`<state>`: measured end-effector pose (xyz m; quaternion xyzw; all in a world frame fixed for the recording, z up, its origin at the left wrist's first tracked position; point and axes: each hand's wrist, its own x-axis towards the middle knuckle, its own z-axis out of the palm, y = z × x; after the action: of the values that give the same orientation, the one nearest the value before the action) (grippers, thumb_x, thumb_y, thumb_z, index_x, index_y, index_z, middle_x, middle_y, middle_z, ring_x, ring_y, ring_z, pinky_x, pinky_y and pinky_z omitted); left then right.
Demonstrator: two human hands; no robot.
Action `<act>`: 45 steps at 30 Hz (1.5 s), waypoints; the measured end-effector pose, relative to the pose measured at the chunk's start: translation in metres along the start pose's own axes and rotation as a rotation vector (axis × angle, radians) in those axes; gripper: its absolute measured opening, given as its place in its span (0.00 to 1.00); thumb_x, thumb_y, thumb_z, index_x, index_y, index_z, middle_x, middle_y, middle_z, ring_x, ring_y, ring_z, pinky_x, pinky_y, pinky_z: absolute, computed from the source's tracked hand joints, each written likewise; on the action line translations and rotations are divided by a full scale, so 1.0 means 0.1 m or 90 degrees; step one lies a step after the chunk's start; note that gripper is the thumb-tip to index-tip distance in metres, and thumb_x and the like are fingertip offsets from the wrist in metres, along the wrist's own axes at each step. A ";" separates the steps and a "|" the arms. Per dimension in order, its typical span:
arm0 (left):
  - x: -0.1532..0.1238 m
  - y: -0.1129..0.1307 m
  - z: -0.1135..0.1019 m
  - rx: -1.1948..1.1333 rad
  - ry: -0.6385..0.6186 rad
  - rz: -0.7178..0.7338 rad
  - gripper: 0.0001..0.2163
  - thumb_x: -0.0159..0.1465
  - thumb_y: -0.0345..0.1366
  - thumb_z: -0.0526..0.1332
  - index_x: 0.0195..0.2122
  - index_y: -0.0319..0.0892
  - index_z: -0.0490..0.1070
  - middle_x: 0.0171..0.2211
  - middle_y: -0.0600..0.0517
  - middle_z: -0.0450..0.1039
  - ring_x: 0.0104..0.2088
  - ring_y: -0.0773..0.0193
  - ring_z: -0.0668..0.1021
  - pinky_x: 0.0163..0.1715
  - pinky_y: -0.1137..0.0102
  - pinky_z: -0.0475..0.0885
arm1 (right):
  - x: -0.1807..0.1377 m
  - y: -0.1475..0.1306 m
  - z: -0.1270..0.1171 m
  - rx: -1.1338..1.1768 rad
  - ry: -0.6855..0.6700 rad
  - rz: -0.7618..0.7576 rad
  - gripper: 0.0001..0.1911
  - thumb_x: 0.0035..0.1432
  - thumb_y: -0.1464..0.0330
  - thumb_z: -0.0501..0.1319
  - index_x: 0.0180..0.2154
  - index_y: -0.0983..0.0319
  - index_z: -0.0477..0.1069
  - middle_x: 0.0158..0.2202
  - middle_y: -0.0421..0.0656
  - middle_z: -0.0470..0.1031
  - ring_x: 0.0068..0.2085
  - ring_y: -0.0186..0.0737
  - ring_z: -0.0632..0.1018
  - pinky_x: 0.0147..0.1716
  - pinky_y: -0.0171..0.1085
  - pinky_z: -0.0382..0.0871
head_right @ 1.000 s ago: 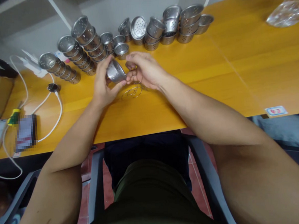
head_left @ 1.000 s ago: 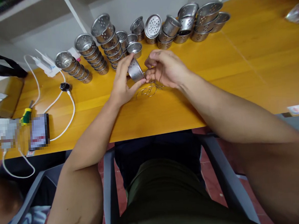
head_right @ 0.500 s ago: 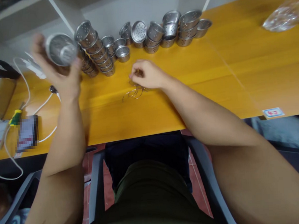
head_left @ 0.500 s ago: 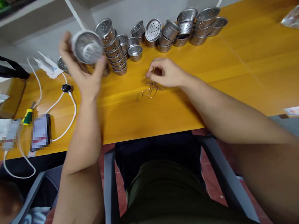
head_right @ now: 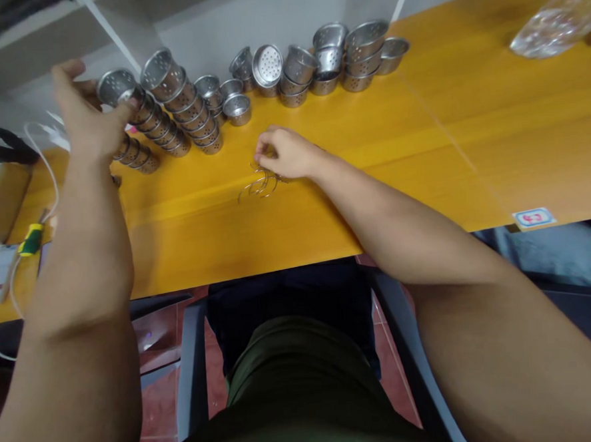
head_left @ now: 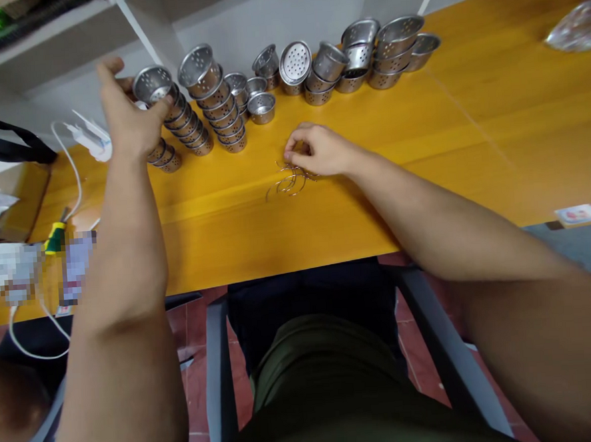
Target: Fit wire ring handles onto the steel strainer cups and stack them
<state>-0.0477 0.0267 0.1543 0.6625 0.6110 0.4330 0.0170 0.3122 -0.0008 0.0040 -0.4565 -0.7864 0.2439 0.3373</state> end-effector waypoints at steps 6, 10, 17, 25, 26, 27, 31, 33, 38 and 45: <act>0.25 -0.18 0.02 0.054 -0.002 -0.055 0.34 0.76 0.10 0.79 0.73 0.39 0.66 0.58 0.54 0.83 0.59 0.64 0.85 0.73 0.56 0.83 | -0.01 -0.08 0.03 0.006 -0.027 0.009 0.05 0.77 0.61 0.77 0.45 0.54 0.86 0.55 0.53 0.90 0.53 0.61 0.89 0.68 0.64 0.88; 0.54 -0.66 0.21 0.055 0.015 -0.007 0.36 0.71 0.11 0.80 0.70 0.42 0.64 0.53 0.57 0.79 0.53 0.63 0.80 0.68 0.54 0.81 | -0.01 -0.07 0.02 0.020 -0.021 0.002 0.06 0.75 0.60 0.78 0.45 0.54 0.86 0.54 0.53 0.90 0.52 0.61 0.88 0.68 0.63 0.88; 0.66 -1.44 0.50 -0.123 0.191 0.313 0.54 0.74 0.77 0.73 0.84 0.51 0.49 0.86 0.52 0.62 0.86 0.44 0.65 0.94 0.36 0.66 | 0.00 -0.06 0.04 0.056 -0.008 -0.004 0.10 0.71 0.58 0.81 0.42 0.53 0.85 0.46 0.50 0.87 0.47 0.58 0.86 0.59 0.60 0.89; -0.69 0.26 0.80 -0.058 -0.245 0.379 0.20 0.90 0.61 0.59 0.64 0.55 0.81 0.64 0.44 0.86 0.53 0.48 0.91 0.60 0.49 0.91 | 0.06 -0.06 0.01 0.031 0.039 0.005 0.09 0.75 0.62 0.79 0.44 0.54 0.81 0.50 0.53 0.89 0.53 0.63 0.88 0.69 0.66 0.87; -0.70 0.24 1.02 -0.058 -0.311 0.368 0.19 0.88 0.57 0.64 0.69 0.53 0.81 0.71 0.41 0.85 0.60 0.45 0.92 0.67 0.46 0.91 | 0.07 -0.06 0.00 0.030 0.049 0.003 0.10 0.76 0.61 0.78 0.44 0.54 0.80 0.50 0.53 0.89 0.54 0.64 0.89 0.69 0.66 0.87; -0.67 0.16 1.28 -0.066 -0.337 0.368 0.22 0.85 0.52 0.68 0.74 0.51 0.79 0.77 0.38 0.83 0.69 0.40 0.91 0.75 0.43 0.89 | 0.07 -0.06 -0.01 0.029 0.057 -0.001 0.11 0.77 0.59 0.78 0.44 0.54 0.79 0.49 0.53 0.89 0.54 0.64 0.89 0.69 0.66 0.87; -0.23 -0.32 2.23 -0.034 -0.328 0.290 0.38 0.72 0.40 0.76 0.83 0.50 0.73 0.88 0.34 0.73 0.83 0.31 0.82 0.86 0.32 0.78 | 0.06 -0.10 -0.02 0.038 0.064 0.002 0.12 0.78 0.57 0.76 0.43 0.53 0.79 0.46 0.52 0.89 0.55 0.64 0.88 0.70 0.65 0.89; -0.01 -0.43 2.51 0.005 -0.340 0.198 0.38 0.70 0.38 0.78 0.81 0.53 0.75 0.81 0.35 0.81 0.76 0.30 0.87 0.82 0.31 0.81 | 0.05 -0.12 -0.02 0.037 0.058 0.014 0.10 0.76 0.59 0.76 0.43 0.53 0.79 0.45 0.51 0.89 0.54 0.65 0.88 0.71 0.67 0.89; 0.00 -0.31 2.52 0.030 -0.332 0.169 0.18 0.69 0.38 0.79 0.59 0.57 0.84 0.64 0.39 0.90 0.58 0.32 0.90 0.68 0.30 0.86 | 0.05 -0.14 -0.02 0.048 0.065 0.036 0.10 0.77 0.62 0.76 0.43 0.53 0.78 0.50 0.52 0.90 0.55 0.65 0.90 0.73 0.67 0.87; -0.61 -0.03 1.76 0.012 -0.344 0.318 0.12 0.75 0.37 0.77 0.57 0.50 0.83 0.62 0.41 0.85 0.61 0.38 0.90 0.73 0.39 0.86 | 0.06 -0.15 -0.10 0.038 0.142 0.023 0.08 0.83 0.57 0.75 0.52 0.53 0.82 0.59 0.55 0.88 0.61 0.68 0.87 0.75 0.69 0.85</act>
<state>0.0622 0.0669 0.0090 0.8818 0.4079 0.2274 0.0654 0.3090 -0.0020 0.0227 -0.4848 -0.7279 0.2212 0.4315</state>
